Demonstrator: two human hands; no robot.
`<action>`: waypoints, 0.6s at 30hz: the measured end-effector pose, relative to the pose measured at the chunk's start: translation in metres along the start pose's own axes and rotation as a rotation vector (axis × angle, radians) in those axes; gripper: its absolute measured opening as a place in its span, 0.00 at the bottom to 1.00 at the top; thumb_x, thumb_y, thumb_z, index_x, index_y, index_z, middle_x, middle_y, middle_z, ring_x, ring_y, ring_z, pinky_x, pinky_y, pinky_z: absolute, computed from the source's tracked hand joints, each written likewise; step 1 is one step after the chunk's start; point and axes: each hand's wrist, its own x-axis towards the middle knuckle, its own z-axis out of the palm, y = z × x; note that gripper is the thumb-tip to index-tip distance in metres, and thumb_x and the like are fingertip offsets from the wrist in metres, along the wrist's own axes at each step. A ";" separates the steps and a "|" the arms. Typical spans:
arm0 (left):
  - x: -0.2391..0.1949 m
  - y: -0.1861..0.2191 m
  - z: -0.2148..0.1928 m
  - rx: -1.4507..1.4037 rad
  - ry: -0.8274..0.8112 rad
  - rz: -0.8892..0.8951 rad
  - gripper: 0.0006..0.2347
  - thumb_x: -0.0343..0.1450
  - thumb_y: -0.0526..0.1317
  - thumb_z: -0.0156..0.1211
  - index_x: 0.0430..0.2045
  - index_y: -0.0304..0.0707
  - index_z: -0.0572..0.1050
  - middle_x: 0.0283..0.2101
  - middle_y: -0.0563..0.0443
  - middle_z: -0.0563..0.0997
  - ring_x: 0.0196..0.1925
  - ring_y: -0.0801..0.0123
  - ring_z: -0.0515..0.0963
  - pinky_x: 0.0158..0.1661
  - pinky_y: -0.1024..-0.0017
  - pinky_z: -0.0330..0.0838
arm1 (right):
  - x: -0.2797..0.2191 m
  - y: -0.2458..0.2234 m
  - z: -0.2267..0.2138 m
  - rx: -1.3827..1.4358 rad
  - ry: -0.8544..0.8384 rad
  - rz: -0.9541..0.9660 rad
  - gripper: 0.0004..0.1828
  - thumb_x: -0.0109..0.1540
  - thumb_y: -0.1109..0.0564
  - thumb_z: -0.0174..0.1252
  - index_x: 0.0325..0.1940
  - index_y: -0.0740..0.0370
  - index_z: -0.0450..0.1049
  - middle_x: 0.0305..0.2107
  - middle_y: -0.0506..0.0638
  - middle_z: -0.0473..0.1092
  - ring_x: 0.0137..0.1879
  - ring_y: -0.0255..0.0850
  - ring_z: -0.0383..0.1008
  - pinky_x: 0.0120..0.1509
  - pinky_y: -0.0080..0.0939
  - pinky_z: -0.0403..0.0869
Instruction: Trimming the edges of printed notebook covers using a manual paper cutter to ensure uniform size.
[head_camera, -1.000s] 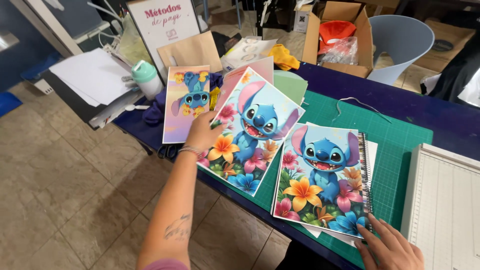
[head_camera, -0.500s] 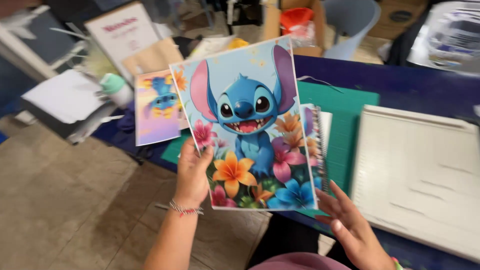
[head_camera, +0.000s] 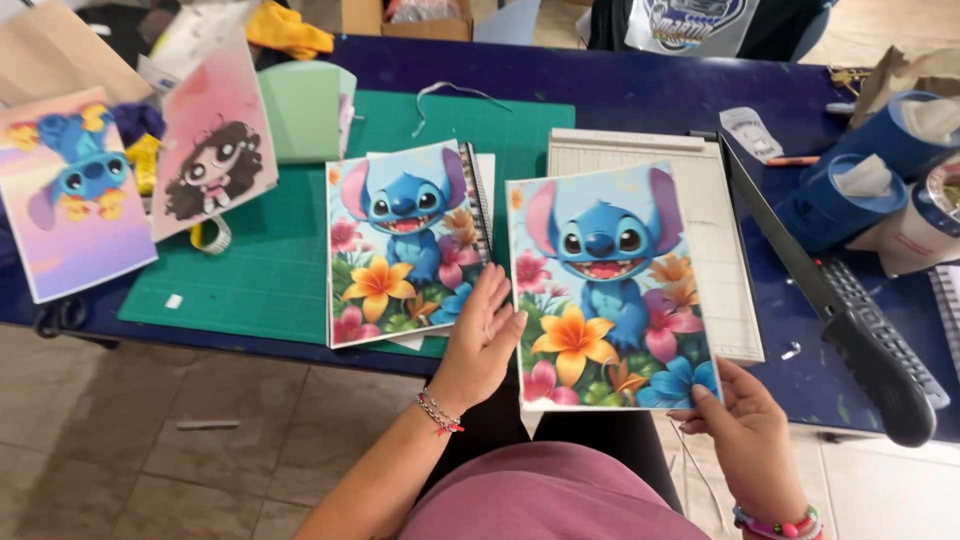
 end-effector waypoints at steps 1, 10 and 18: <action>-0.004 0.006 0.003 0.124 -0.032 -0.025 0.31 0.76 0.40 0.51 0.73 0.31 0.45 0.77 0.34 0.49 0.79 0.50 0.51 0.73 0.56 0.55 | -0.002 0.000 -0.006 -0.009 0.030 0.017 0.26 0.66 0.68 0.53 0.70 0.70 0.67 0.38 0.65 0.76 0.34 0.53 0.79 0.38 0.42 0.76; -0.042 0.025 -0.022 0.489 0.054 0.221 0.15 0.73 0.34 0.61 0.55 0.39 0.73 0.62 0.46 0.75 0.64 0.64 0.76 0.53 0.69 0.82 | -0.005 0.004 -0.018 0.014 0.053 -0.014 0.24 0.69 0.67 0.51 0.71 0.72 0.66 0.40 0.62 0.74 0.35 0.48 0.77 0.41 0.40 0.76; -0.055 0.028 -0.033 0.818 0.013 0.454 0.09 0.73 0.35 0.61 0.46 0.34 0.79 0.49 0.45 0.84 0.51 0.56 0.83 0.54 0.61 0.78 | -0.007 0.002 -0.020 -0.009 0.074 -0.013 0.21 0.70 0.66 0.51 0.69 0.73 0.67 0.42 0.62 0.74 0.38 0.49 0.76 0.40 0.38 0.74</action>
